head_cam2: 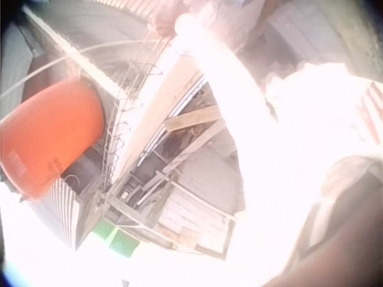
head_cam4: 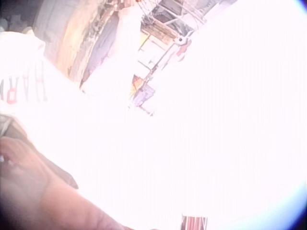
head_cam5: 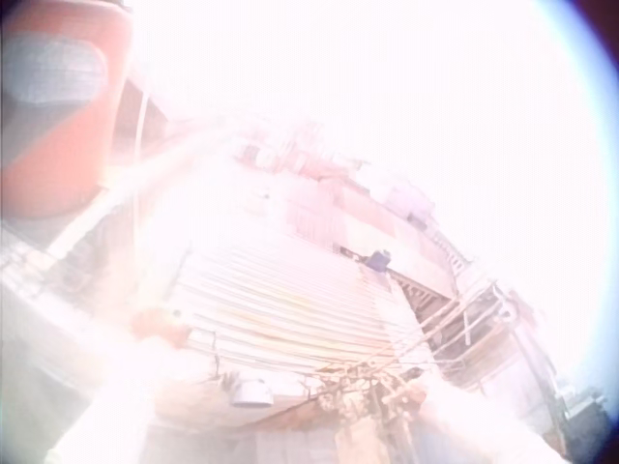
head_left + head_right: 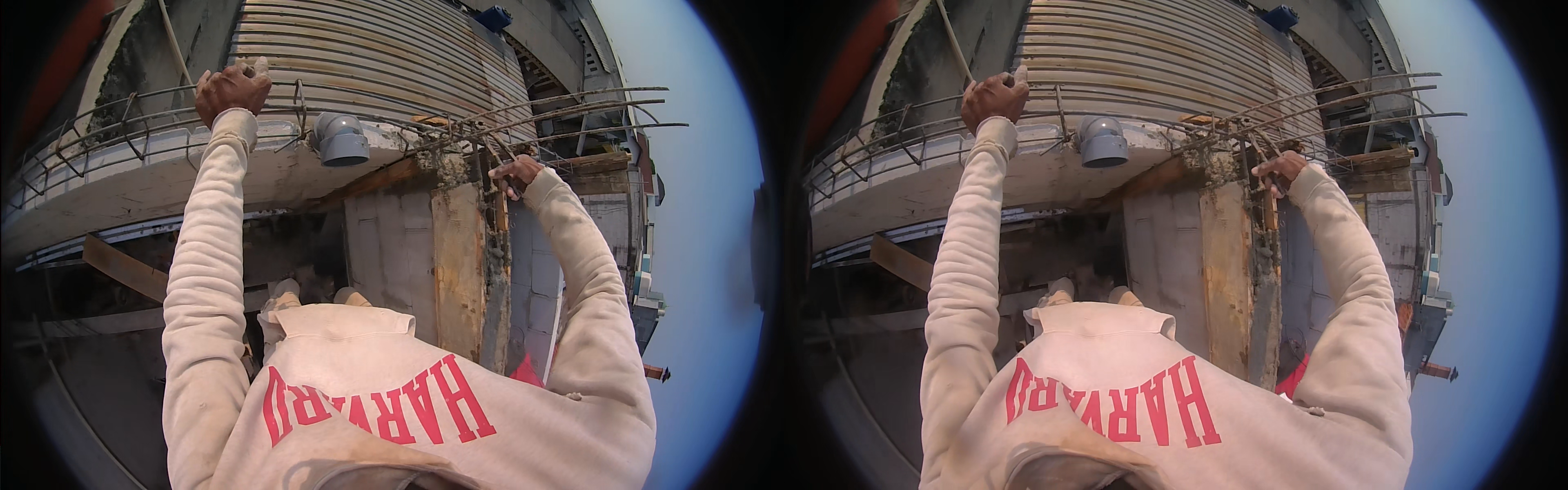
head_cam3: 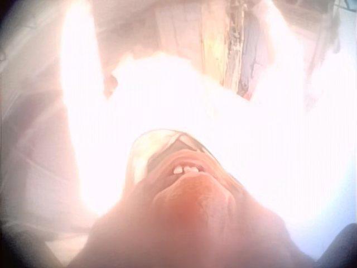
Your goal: The person handles a white rectangular light fixture and uses pliers to cut and twist wire ties on a rebar grid above a concrete beam. The person positions the fixture and secures it to the rebar structure.
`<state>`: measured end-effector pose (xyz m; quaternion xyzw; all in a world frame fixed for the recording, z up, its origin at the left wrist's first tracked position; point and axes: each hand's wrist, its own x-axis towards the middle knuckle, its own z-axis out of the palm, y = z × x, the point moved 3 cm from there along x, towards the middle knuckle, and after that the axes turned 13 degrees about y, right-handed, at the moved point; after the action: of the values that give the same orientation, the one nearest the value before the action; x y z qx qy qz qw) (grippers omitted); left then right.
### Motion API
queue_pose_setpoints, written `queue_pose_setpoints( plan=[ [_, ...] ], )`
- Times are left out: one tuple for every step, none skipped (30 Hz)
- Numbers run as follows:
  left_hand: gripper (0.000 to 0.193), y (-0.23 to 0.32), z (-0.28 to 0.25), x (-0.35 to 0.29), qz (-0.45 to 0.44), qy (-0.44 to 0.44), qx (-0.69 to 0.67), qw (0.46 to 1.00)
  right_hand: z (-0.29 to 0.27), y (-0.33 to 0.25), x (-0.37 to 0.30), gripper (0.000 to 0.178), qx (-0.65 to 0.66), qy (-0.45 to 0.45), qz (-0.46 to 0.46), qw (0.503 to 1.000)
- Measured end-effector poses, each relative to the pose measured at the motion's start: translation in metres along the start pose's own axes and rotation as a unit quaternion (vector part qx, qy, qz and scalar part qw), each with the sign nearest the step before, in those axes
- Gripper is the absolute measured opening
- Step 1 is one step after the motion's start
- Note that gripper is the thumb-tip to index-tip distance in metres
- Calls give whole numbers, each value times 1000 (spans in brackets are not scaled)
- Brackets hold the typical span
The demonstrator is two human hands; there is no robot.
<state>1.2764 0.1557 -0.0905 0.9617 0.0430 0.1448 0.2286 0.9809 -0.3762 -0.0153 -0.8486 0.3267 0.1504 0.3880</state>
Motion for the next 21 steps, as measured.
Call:
queue_pose_setpoints(
  plan=[
    [42,-6,-1,1,-4,31,8,999,14,-33,-3,18,-29,33,52,998],
    [40,-13,-4,1,-4,62,14,998,28,-71,-14,18,-53,67,106,991],
    [39,-11,-5,1,4,89,9,996,22,-73,-16,20,-221,144,-22,964],
    [40,-8,-5,0,6,94,-16,995,18,-74,-17,22,-381,213,-146,888],
    [41,-9,-4,-1,6,96,-11,995,29,-94,-26,24,-521,265,-267,766],
    [41,-10,-5,-1,5,99,-5,995,31,-107,-30,28,-565,228,-215,763],
    [42,-9,-4,-2,6,100,-5,995,34,-111,-33,27,-598,234,-196,741],
    [41,-8,-3,-1,10,95,1,995,36,-114,-33,25,-630,239,-178,717],
    [41,-9,-2,1,13,91,8,996,34,-115,-31,24,-661,243,-160,692],
    [41,-10,-4,3,12,87,16,996,42,-117,-32,15,-684,366,-256,577],
    [41,-9,-5,3,11,73,14,997,38,-114,-28,13,-676,331,-241,612],
    [41,-6,-6,3,9,59,12,998,33,-112,-26,12,-667,295,-227,645],
    [41,-8,-8,3,3,47,15,999,38,-117,-22,11,-654,256,-219,677],
    [41,-10,-8,3,6,60,18,998,32,-116,-23,10,-639,243,-208,699],
    [41,-12,-5,2,8,73,21,997,13,-93,-12,10,-481,175,-137,848],
    [41,-6,0,0,18,82,14,996,-19,-53,-4,11,-296,105,-47,948],
    [41,-8,2,0,21,74,3,997,-13,-64,3,13,-189,30,66,979],
    [41,-10,4,0,26,66,-9,997,-7,-71,1,16,-94,-22,196,976],
    [42,-10,6,1,30,56,-23,998,-3,-76,2,17,-123,-14,166,978],
    [41,-8,5,2,18,60,1,998,1,-73,-3,19,-148,-7,140,979],
    [41,-10,3,3,7,56,8,998,4,-71,-7,21,-172,1,115,978]
  ],
)
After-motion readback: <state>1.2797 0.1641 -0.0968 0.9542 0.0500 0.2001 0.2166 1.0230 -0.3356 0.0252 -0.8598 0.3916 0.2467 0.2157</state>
